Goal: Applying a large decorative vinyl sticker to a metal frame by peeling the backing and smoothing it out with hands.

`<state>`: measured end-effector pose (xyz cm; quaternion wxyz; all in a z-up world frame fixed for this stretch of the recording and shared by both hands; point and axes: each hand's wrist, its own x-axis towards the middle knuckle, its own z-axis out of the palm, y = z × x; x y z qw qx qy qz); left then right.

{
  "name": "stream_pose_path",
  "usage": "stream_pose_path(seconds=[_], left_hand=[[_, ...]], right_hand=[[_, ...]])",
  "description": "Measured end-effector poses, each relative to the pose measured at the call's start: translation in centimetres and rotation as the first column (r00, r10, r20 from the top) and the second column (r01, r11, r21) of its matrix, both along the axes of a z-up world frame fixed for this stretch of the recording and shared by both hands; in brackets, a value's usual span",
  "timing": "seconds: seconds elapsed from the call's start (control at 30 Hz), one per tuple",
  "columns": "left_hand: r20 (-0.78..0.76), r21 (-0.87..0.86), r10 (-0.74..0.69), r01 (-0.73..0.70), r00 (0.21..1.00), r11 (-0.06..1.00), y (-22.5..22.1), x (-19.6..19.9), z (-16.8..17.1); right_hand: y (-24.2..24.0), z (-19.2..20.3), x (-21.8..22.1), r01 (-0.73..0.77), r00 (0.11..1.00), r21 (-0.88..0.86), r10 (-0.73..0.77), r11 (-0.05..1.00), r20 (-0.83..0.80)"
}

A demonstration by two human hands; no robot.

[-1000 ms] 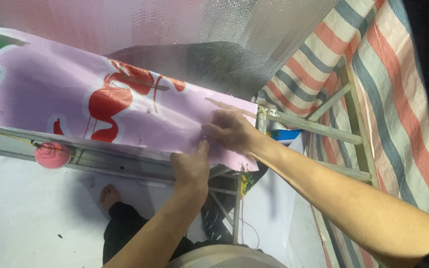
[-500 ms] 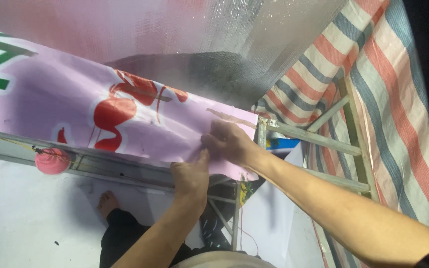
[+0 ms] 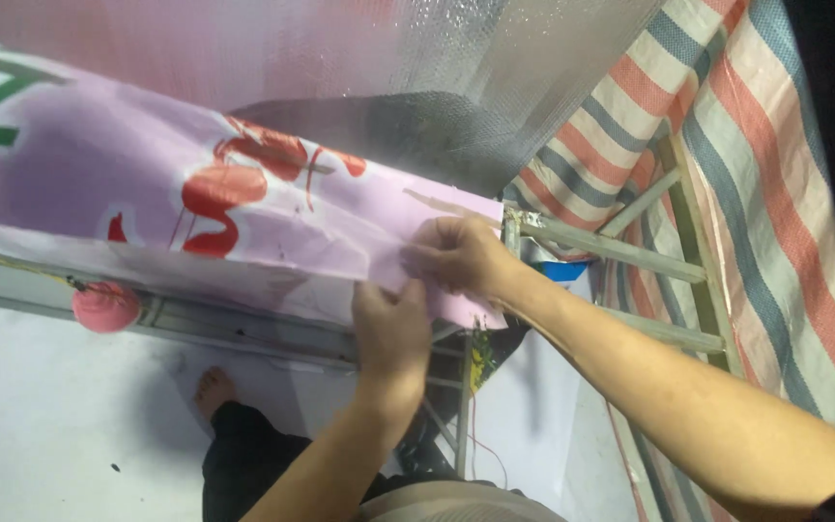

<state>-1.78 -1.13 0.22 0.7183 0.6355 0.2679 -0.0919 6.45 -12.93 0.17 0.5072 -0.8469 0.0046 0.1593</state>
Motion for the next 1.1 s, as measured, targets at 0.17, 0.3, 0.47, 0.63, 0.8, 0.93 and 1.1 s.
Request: stream_pose_path(seconds=[0.17,0.3,0.47,0.63,0.8,0.93,1.1], left_hand=[[0.216,-0.093,-0.141,0.164,0.966,0.982,-0.6,-3.4,6.4],[0.421,-0.03,-0.104,0.129,0.901,0.991,-3.1,-2.2,6.9],[0.341,-0.113,-0.12,0.168,0.932,0.979,-2.1,-2.2,7.6],[0.337,-0.106,-0.092,0.135,0.937,0.985,-3.2,-2.5,6.5],[0.35,-0.076,-0.113,0.148,0.93,0.986,-3.0,-2.9,6.7],[0.382,-0.215,0.004,0.085,0.924,0.973,-1.6,-3.3,7.6],[0.229,-0.526,0.06,0.072,0.972,0.848,-0.1,-3.1,6.6]], right_hand=[[-0.4,1.1,1.3,-0.121,0.99,-0.201,0.134,0.972,0.053],[-2.7,0.4,4.2,-0.148,0.987,-0.206,0.132,0.967,-0.089],[0.4,4.8,1.6,-0.211,0.972,-0.438,0.14,0.874,-0.187],[-2.3,2.0,3.5,-0.192,0.976,-0.428,0.126,0.883,-0.178],[-4.0,-0.1,5.0,-0.305,0.952,-0.508,0.257,0.805,-0.164],[-2.9,0.1,4.7,-0.227,0.971,-0.403,0.175,0.887,-0.161],[-0.6,1.3,2.9,-0.208,0.972,-0.371,0.148,0.905,-0.185]])
